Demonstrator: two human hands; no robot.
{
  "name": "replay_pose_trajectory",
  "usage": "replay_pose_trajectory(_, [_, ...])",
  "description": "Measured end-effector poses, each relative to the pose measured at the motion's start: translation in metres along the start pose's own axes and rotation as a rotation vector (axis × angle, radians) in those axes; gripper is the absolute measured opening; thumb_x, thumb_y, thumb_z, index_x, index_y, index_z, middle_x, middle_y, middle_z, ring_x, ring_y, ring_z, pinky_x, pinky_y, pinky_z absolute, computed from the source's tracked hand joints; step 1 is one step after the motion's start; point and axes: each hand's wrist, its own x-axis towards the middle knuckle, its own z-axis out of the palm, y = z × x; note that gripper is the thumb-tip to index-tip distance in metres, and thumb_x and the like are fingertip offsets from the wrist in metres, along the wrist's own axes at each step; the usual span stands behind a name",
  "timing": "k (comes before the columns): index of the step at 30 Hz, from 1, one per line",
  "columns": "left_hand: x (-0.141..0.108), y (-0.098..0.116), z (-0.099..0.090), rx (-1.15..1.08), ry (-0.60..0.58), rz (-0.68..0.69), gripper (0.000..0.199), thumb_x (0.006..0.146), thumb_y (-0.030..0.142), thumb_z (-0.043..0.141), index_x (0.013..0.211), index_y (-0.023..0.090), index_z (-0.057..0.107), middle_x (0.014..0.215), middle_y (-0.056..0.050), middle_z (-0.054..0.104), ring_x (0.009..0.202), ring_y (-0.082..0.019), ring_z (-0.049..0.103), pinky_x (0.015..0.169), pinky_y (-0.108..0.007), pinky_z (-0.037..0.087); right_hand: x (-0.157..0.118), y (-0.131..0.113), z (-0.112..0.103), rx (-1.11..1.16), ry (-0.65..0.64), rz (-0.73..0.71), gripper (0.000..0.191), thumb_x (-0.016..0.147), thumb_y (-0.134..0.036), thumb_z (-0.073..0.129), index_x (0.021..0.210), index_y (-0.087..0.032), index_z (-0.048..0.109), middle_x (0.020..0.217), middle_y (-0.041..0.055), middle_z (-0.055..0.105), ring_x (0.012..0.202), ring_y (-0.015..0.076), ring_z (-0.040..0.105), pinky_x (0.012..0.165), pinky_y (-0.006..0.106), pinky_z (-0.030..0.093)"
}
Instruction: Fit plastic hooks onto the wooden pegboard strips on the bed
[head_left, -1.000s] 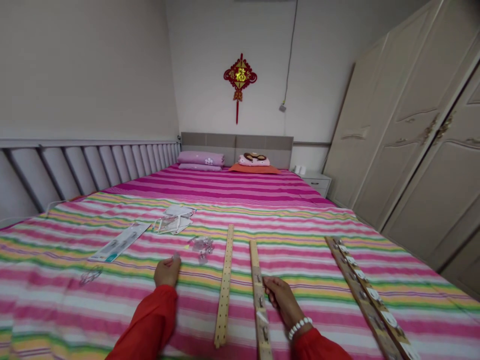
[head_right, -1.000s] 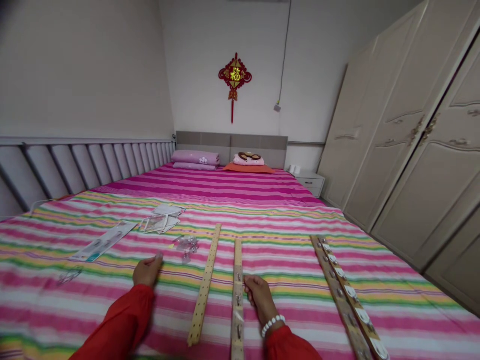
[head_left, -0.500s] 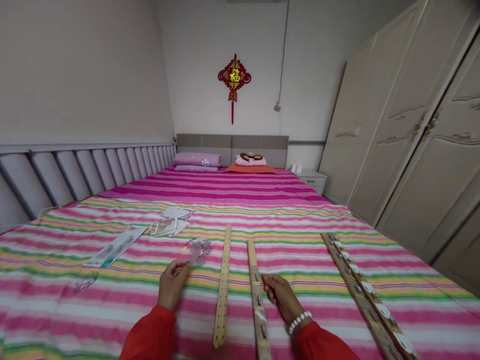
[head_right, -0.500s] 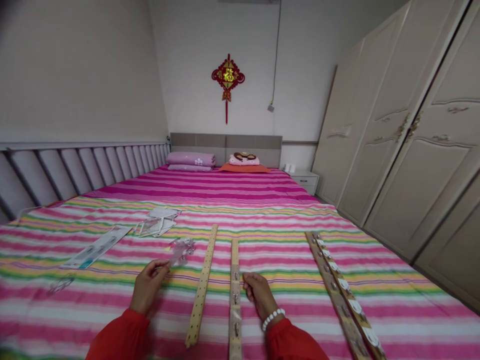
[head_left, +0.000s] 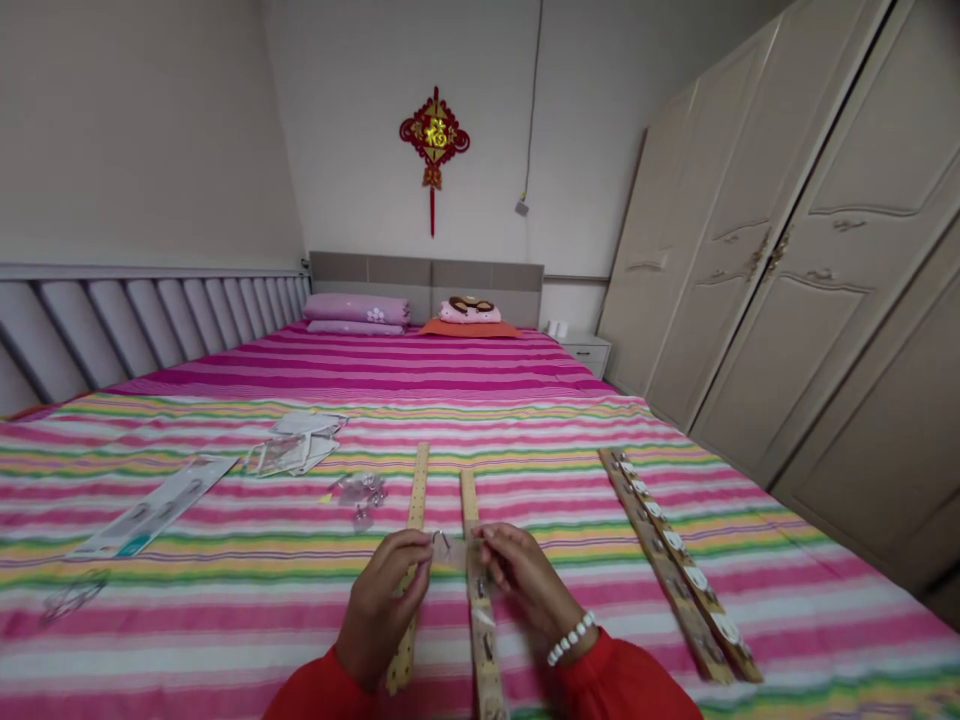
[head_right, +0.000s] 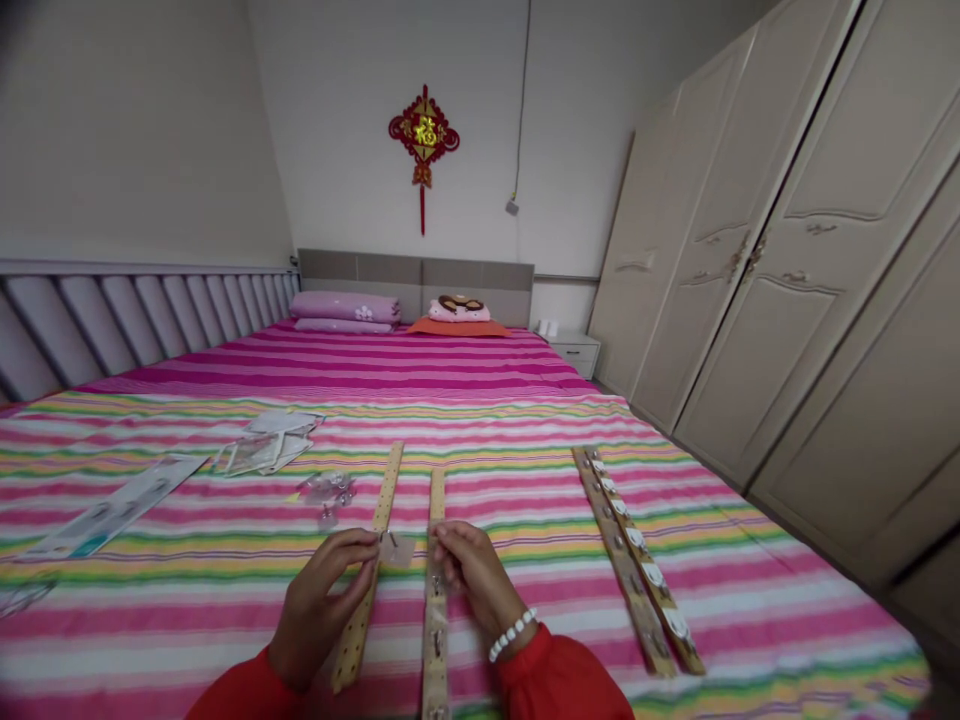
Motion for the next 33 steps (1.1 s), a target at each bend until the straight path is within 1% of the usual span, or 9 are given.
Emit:
replay_pose_trajectory(4, [-0.002, 0.006, 0.01, -0.029, -0.054, 0.0, 0.016, 0.083, 0.011, 0.052, 0.088, 0.021, 0.063, 0.09, -0.007, 0.068, 0.09, -0.016, 0.065, 0.077, -0.027, 0.054, -0.006, -0.006, 0.011, 0.01, -0.041, 0.005, 0.036, 0.065, -0.045, 0.076, 0.079, -0.012, 0.07, 0.053, -0.0038, 0.058, 0.033, 0.0017, 0.037, 0.034, 0.017, 0.018])
replay_pose_trajectory(10, [-0.002, 0.009, 0.016, -0.051, -0.074, -0.021, 0.016, 0.082, 0.01, 0.053, 0.087, 0.022, 0.063, 0.092, -0.007, 0.067, 0.09, -0.016, 0.065, 0.077, -0.026, 0.053, -0.012, -0.003, 0.007, -0.018, -0.074, 0.035, 0.029, 0.064, -0.039, 0.078, 0.074, -0.012, 0.071, 0.039, -0.0056, 0.052, 0.033, 0.0039, 0.038, 0.037, 0.018, 0.023])
replay_pose_trajectory(15, [-0.006, 0.011, 0.023, -0.098, -0.074, -0.122, 0.015, 0.08, 0.012, 0.054, 0.083, 0.022, 0.064, 0.091, -0.006, 0.067, 0.089, -0.017, 0.065, 0.077, -0.027, 0.053, -0.013, 0.0, -0.001, 0.024, -0.062, 0.054, 0.029, 0.056, -0.03, 0.083, 0.076, -0.013, 0.072, 0.048, -0.0029, 0.06, 0.039, 0.0063, 0.047, 0.042, 0.019, 0.034])
replay_pose_trajectory(17, [-0.011, 0.011, 0.028, -0.157, -0.064, -0.25, 0.014, 0.079, 0.015, 0.055, 0.084, 0.022, 0.065, 0.094, -0.007, 0.067, 0.091, -0.018, 0.065, 0.08, -0.029, 0.053, -0.011, 0.001, -0.004, 0.021, -0.032, 0.05, 0.029, 0.054, -0.03, 0.084, 0.074, -0.013, 0.071, 0.049, -0.0021, 0.061, 0.04, 0.0068, 0.049, 0.043, 0.019, 0.036])
replay_pose_trajectory(19, [-0.015, 0.012, 0.032, -0.288, -0.051, -0.456, 0.014, 0.078, 0.02, 0.058, 0.09, 0.021, 0.065, 0.097, -0.008, 0.068, 0.092, -0.019, 0.066, 0.081, -0.03, 0.054, -0.009, 0.002, -0.007, -0.003, -0.007, 0.04, 0.03, 0.054, -0.032, 0.084, 0.072, -0.013, 0.071, 0.049, -0.002, 0.061, 0.041, 0.0075, 0.05, 0.043, 0.019, 0.037])
replay_pose_trajectory(22, [-0.016, 0.012, 0.038, -0.528, -0.055, -0.768, 0.026, 0.076, 0.032, 0.063, 0.099, 0.02, 0.062, 0.098, -0.008, 0.069, 0.092, -0.02, 0.066, 0.079, -0.029, 0.054, -0.006, 0.002, -0.011, -0.076, -0.003, 0.013, 0.032, 0.056, -0.037, 0.083, 0.074, -0.014, 0.071, 0.049, -0.002, 0.061, 0.042, 0.0088, 0.052, 0.044, 0.02, 0.039])
replay_pose_trajectory(26, [-0.009, 0.012, 0.041, -0.651, -0.033, -0.984, 0.039, 0.07, 0.043, 0.07, 0.099, 0.019, 0.064, 0.095, -0.006, 0.071, 0.093, -0.02, 0.065, 0.081, -0.027, 0.052, -0.003, -0.001, -0.01, -0.144, -0.01, -0.051, 0.034, 0.056, -0.043, 0.082, 0.074, -0.016, 0.07, 0.052, -0.0025, 0.062, 0.044, 0.0094, 0.053, 0.045, 0.021, 0.041])
replay_pose_trajectory(29, [-0.006, 0.012, 0.041, -0.726, -0.005, -1.167, 0.044, 0.065, 0.048, 0.074, 0.096, 0.018, 0.066, 0.096, -0.007, 0.071, 0.092, -0.02, 0.065, 0.075, -0.026, 0.052, -0.003, -0.004, -0.009, -0.168, 0.004, -0.098, 0.033, 0.057, -0.044, 0.082, 0.073, -0.017, 0.071, 0.053, -0.0022, 0.062, 0.046, 0.0097, 0.053, 0.047, 0.022, 0.042])
replay_pose_trajectory(33, [-0.006, 0.012, 0.04, -0.954, -0.034, -1.46, 0.039, 0.064, 0.046, 0.076, 0.089, 0.017, 0.067, 0.092, -0.008, 0.071, 0.08, -0.017, 0.067, 0.072, -0.026, 0.053, -0.005, -0.005, -0.009, -0.189, 0.01, -0.145, 0.03, 0.059, -0.043, 0.081, 0.074, -0.018, 0.073, 0.056, -0.0013, 0.064, 0.049, 0.0106, 0.054, 0.052, 0.024, 0.045])
